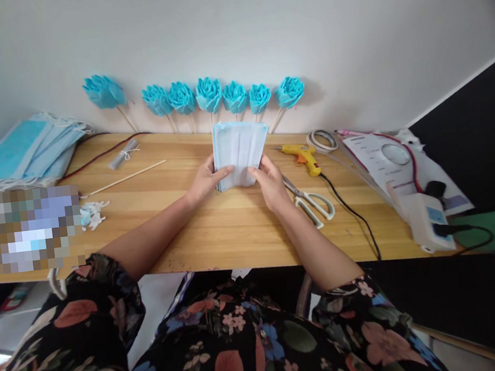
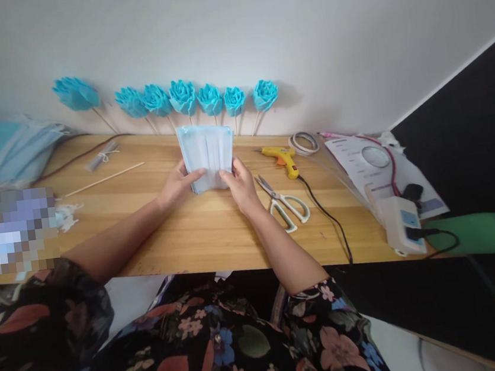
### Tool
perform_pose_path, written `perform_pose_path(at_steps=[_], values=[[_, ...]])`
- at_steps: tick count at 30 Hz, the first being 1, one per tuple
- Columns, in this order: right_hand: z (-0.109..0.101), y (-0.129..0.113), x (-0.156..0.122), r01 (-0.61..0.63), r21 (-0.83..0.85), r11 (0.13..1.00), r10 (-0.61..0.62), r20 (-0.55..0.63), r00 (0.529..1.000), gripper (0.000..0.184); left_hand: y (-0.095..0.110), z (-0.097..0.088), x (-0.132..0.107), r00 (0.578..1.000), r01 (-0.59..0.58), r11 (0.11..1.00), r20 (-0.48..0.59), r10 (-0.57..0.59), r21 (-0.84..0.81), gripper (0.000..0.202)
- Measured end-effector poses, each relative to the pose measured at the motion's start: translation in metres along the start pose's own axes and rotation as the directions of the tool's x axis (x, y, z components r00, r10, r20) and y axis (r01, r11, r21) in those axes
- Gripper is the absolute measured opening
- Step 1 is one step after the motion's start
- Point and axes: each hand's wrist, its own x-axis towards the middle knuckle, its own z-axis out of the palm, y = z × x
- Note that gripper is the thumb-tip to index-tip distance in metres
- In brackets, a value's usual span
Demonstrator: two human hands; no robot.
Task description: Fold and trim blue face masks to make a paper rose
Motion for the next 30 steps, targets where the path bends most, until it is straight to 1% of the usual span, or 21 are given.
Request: perform_pose_path(at_steps=[4, 8, 14, 16, 19, 21, 24, 27, 30], values=[[0.000, 0.000, 0.000, -0.010, -0.013, 1.000, 0.010, -0.012, 1.000, 0.039, -0.003, -0.001, 0.001, 1.000, -0.026, 1.000, -0.003, 0.026, -0.006, 0.054], [0.001, 0.005, -0.001, -0.036, -0.027, 0.999, 0.036, -0.001, 0.999, 0.040, -0.002, 0.000, -0.001, 0.999, -0.028, 0.999, 0.025, 0.027, 0.043, 0.056], [0.009, 0.009, -0.006, -0.010, -0.002, 1.000, 0.010, 0.060, 0.998, 0.063, 0.004, 0.006, -0.004, 0.999, -0.001, 0.984, 0.038, -0.006, 0.177, 0.055], [0.011, 0.009, -0.007, -0.005, 0.018, 1.000, 0.004, 0.081, 0.997, 0.068, 0.003, 0.007, -0.005, 0.999, 0.023, 0.983, 0.035, -0.030, 0.183, 0.053], [0.010, 0.007, -0.006, 0.004, 0.029, 1.000, -0.006, 0.094, 0.996, 0.071, 0.002, 0.006, -0.004, 0.998, 0.067, 0.987, -0.023, -0.064, 0.149, 0.050], [0.006, 0.004, -0.004, 0.010, 0.019, 1.000, -0.012, 0.089, 0.996, 0.068, 0.003, 0.005, -0.003, 0.997, 0.065, 0.994, -0.057, -0.060, 0.089, 0.049], [-0.002, 0.000, 0.000, 0.019, 0.008, 1.000, -0.020, 0.070, 0.997, 0.053, 0.009, 0.004, -0.002, 0.999, 0.022, 0.999, -0.045, -0.021, 0.034, 0.044], [-0.010, 0.000, 0.002, 0.031, -0.018, 0.999, -0.030, 0.037, 0.999, 0.038, 0.014, 0.003, -0.001, 1.000, -0.013, 0.998, -0.010, 0.014, 0.054, 0.039], [-0.012, 0.005, 0.003, -0.002, -0.050, 0.999, 0.003, 0.030, 1.000, 0.034, 0.014, -0.001, 0.002, 1.000, -0.008, 0.997, 0.023, 0.006, 0.078, 0.044]])
